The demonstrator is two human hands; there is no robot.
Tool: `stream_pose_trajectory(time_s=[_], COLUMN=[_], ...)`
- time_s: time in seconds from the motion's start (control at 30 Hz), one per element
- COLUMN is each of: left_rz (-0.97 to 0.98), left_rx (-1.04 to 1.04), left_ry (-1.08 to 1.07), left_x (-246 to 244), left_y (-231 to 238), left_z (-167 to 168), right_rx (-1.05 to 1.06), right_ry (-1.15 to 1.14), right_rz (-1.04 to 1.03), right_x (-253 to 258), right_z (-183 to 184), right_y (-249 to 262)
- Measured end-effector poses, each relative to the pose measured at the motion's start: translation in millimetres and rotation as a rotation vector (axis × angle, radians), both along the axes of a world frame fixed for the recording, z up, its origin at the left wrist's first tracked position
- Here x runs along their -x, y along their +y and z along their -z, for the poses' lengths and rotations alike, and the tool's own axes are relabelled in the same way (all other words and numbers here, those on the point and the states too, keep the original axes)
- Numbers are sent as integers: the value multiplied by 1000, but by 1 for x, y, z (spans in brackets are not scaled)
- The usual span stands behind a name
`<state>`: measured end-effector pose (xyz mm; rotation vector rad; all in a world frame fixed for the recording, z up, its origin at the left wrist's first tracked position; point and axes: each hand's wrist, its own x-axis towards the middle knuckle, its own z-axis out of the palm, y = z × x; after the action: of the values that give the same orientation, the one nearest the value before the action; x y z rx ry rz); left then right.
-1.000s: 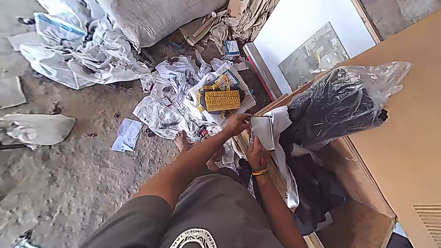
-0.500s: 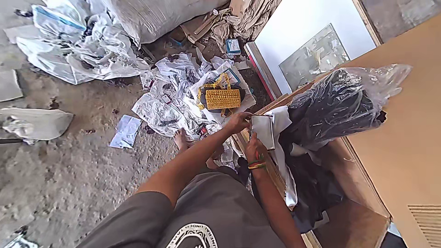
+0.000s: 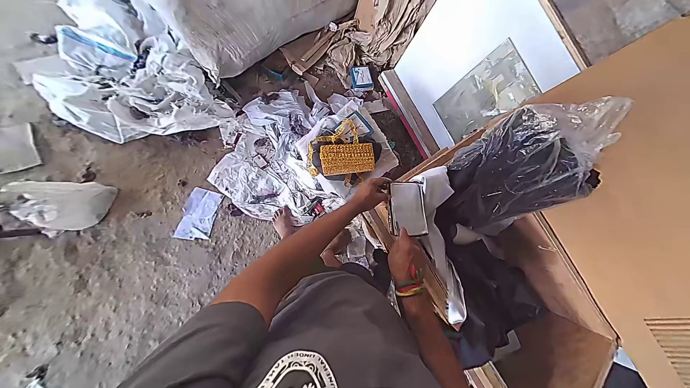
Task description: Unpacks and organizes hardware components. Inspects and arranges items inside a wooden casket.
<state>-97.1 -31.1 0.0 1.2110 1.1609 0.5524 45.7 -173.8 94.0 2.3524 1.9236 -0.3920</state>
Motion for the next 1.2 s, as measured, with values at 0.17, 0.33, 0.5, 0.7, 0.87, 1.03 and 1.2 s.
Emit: stream_pose_trajectory(time_s=[0.17,0.33,0.5,0.7,0.87,1.03,1.2], left_rz=[-52,-107,-115,-137,-169,-164,-164], left_rx=[9,22,67,83,88,84,86], left_ry=[25,229,236,142,144,146,182], left_x=[-11,-32,-45,-44,-45,-45,-50], left_y=[-3,-5,-15,-15,-16,-15,-16], left_z=[3,-3,-8,-4,-2,0,-9], right_rx=[-333,-128,-66,-66,-19,-34,-72], right_ry=[210,129,82,120,135,118,154], right_rz=[135,256,200,236,224,151,204], right_x=[-37,-78,-85,-89,-93,-94,-94], right_z=[3,16,19,19,19,23,27], right_y=[11,46,58,62,66,66,68])
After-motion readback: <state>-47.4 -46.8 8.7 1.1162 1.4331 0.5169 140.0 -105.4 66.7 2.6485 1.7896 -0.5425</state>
